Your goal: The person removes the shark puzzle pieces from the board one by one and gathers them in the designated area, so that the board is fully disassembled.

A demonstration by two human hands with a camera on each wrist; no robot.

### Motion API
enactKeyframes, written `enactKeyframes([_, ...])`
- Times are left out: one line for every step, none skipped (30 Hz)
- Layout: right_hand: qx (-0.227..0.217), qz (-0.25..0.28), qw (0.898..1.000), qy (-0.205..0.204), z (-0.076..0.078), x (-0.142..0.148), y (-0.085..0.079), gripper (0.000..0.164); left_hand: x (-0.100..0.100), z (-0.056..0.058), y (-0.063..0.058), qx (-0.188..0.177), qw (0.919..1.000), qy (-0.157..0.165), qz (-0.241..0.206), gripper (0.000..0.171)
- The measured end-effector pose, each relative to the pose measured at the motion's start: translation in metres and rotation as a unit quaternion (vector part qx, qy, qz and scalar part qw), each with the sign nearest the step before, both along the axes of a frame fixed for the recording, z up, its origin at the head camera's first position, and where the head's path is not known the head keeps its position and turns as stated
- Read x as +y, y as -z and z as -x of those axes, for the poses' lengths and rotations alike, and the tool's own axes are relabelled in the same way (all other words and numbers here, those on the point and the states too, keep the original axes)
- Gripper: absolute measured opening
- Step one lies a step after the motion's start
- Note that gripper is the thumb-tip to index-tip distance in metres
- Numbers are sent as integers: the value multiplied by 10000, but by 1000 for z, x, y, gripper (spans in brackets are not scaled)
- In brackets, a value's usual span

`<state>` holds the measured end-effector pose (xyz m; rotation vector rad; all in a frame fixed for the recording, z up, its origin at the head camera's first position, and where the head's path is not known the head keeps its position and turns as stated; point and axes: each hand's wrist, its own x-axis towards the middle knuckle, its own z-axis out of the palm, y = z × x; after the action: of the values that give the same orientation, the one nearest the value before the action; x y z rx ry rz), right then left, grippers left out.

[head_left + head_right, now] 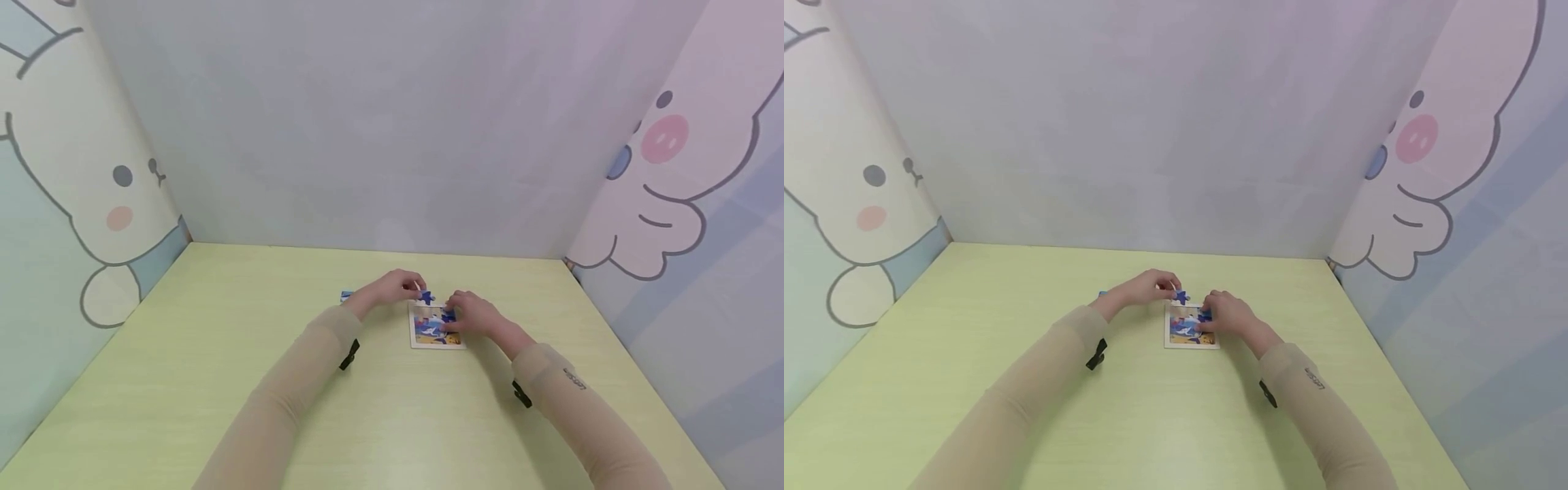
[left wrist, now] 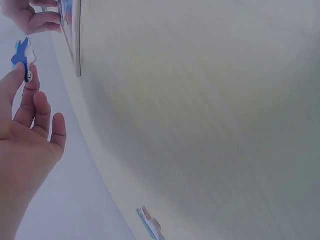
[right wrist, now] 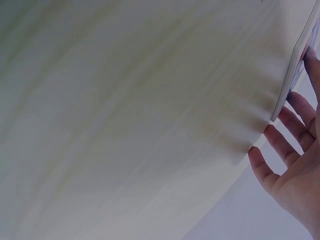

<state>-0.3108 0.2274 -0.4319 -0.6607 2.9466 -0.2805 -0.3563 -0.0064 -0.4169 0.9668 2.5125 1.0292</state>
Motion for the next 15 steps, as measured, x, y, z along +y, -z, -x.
enactKeyframes([1, 0, 10000, 0, 0, 0, 0, 50, -3, 0, -1, 25, 10000, -13, -11, 15])
enactKeyframes([2, 11, 10000, -3, 0, 1, 1, 50, -5, 1, -2, 32, 10000, -31, -12, 15])
enactKeyframes([0, 17, 10000, -3, 0, 1, 1, 50, -8, 1, -2, 33, 10000, -48, -10, 16])
enactKeyframes([0, 18, 10000, -4, 0, 1, 1, 49, -11, 2, -3, 20, 10000, -65, -19, 16])
enactKeyframes([-4, 22, 10000, -5, 0, 1, 1, 49, -13, 3, -3, 0, 10000, -89, -17, 16])
enactKeyframes([1, 18, 10000, -8, 0, 1, 1, 49, -16, 3, -4, -34, 9999, -113, -22, 17])
enactKeyframes([3, 18, 10000, -10, 0, 1, 1, 49, -19, 4, -4, -55, 9999, -138, -24, 17])
enactKeyframes([2, 33, 10000, -10, -1, 1, 1, 49, -22, 5, -4, -77, 9998, -159, -36, 17])
enactKeyframes([8, 43, 10000, -12, -1, 1, 1, 48, -25, 6, -4, -104, 9998, -192, -46, 16])
enactKeyframes([16, 49, 10000, -17, -1, 1, 2, 48, -28, 7, -4, -122, 9997, -215, -63, 16])
enactKeyframes([29, 47, 10000, -23, -1, 1, 2, 48, -31, 8, -4, -141, 9996, -245, -80, 16])
enactKeyframes([40, 52, 10000, -31, -1, 1, 2, 48, -34, 9, -4, -157, 9994, -280, -93, 15])
enactKeyframes([45, 49, 10000, -39, -1, 1, 2, 48, -36, 10, -3, -160, 9993, -307, -101, 15])
enactKeyframes([58, 49, 10000, -50, -1, 1, 3, 48, -39, 11, -3, -178, 9992, -327, -115, 14])
enactKeyframes([66, 42, 10000, -58, -2, 1, 3, 48, -42, 11, -2, -194, 9991, -357, -115, 14])
